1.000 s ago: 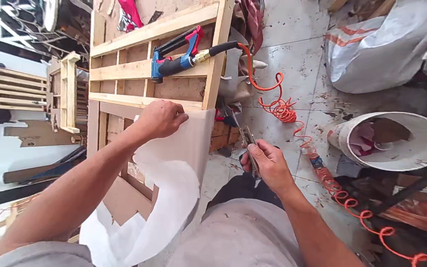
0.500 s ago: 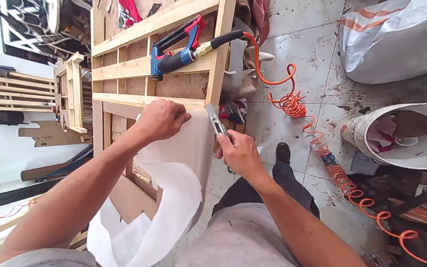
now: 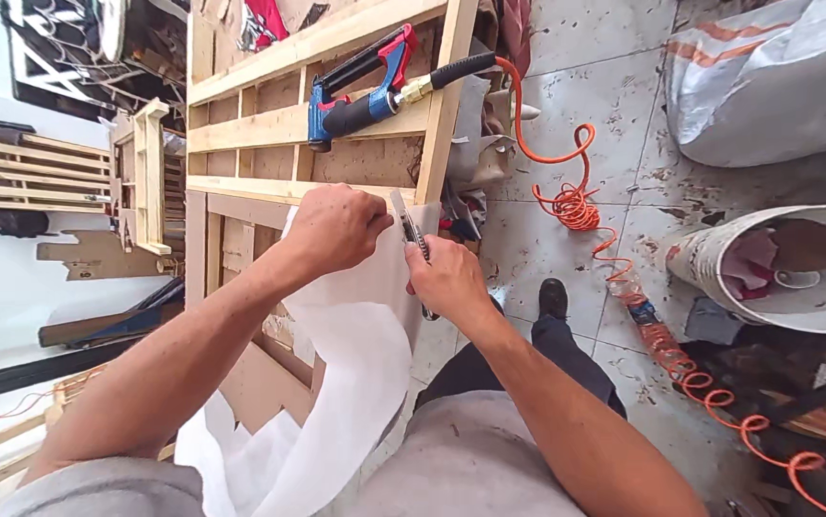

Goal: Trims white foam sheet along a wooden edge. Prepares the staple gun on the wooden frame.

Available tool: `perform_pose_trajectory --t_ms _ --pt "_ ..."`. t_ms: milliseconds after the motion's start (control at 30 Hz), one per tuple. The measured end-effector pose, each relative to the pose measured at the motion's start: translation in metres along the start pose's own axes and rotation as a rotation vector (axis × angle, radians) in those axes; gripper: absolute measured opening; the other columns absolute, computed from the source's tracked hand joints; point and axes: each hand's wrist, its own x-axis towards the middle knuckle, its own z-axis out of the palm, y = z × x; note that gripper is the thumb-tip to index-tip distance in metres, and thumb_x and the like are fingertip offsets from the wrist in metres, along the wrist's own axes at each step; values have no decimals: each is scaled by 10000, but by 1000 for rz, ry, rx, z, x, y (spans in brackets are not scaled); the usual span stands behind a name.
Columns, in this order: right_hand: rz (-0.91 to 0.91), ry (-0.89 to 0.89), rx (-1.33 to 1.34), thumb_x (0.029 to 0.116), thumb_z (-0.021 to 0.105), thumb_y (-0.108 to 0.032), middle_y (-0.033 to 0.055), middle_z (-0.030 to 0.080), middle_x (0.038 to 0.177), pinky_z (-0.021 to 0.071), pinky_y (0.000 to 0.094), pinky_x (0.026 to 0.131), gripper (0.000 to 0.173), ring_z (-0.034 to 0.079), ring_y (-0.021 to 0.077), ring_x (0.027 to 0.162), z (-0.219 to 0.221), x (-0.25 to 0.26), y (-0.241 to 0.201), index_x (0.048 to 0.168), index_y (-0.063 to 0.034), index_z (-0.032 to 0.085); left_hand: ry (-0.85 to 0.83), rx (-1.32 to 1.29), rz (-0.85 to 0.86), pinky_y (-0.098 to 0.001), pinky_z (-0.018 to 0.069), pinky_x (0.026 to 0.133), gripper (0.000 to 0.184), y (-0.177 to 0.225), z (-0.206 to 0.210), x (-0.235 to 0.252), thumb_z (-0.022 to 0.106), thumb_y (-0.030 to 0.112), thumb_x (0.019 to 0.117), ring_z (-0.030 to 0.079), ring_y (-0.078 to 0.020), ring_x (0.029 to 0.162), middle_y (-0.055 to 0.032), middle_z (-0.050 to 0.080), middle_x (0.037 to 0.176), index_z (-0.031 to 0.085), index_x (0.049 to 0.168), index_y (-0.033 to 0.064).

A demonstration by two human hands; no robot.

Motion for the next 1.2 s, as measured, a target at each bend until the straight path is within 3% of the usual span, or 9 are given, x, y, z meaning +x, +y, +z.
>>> perform_pose_trajectory --t_ms 300,400,500,667,933,1067,1200 --pt "-17 -40 -21 1065 454 -373 35 636 698 515 457 651 387 669 199 697 -5 -3 -4 819 -129 627 61 71 51 -492 431 542 309 4 2 -6 544 300 1037 615 -252 596 -30 594 617 677 801 152" --pt "-15 -128 -70 1054 438 -386 75 639 778 502 495 695 395 666 252 792 4 -24 10 882 -101 651 69 64 43 -508 435 555 310 5 0 -7 536 307 1040 619 -260 605 -37 606 627 691 824 149" --pt "-8 -187 -81 1060 412 -390 65 604 779 472 477 686 390 636 247 795 18 -41 21 890 -111 625 73 65 33 -527 440 555 306 9 -4 -11 532 306 1046 624 -277 612 -51 615 641 704 855 140" --pt "-30 -270 -47 1062 413 -389 76 624 812 483 489 707 390 649 255 830 20 -55 31 918 -106 639 27 42 -9 -610 469 641 346 8 -11 -9 505 332 1055 665 -339 715 -113 665 726 716 917 96" --pt "-55 -301 -16 1060 416 -368 96 643 835 488 497 707 382 664 278 863 72 -103 60 919 -92 639 18 127 -19 -705 452 746 403 15 -22 -16 481 326 1063 663 -458 862 -259 679 895 699 1014 -10" --pt "-45 -264 8 1058 407 -379 88 627 819 477 495 697 388 653 272 844 101 -133 72 903 -101 627 10 178 -57 -746 432 853 463 15 -27 -17 466 413 1059 655 -466 1017 -265 689 1062 691 1155 20" --pt "-21 -279 7 1058 407 -369 107 636 841 483 508 710 384 659 289 871 124 -160 84 917 -90 630 41 207 -83 -738 428 879 463 15 -20 -14 471 414 1061 648 -470 1032 -273 682 1090 685 1169 19"
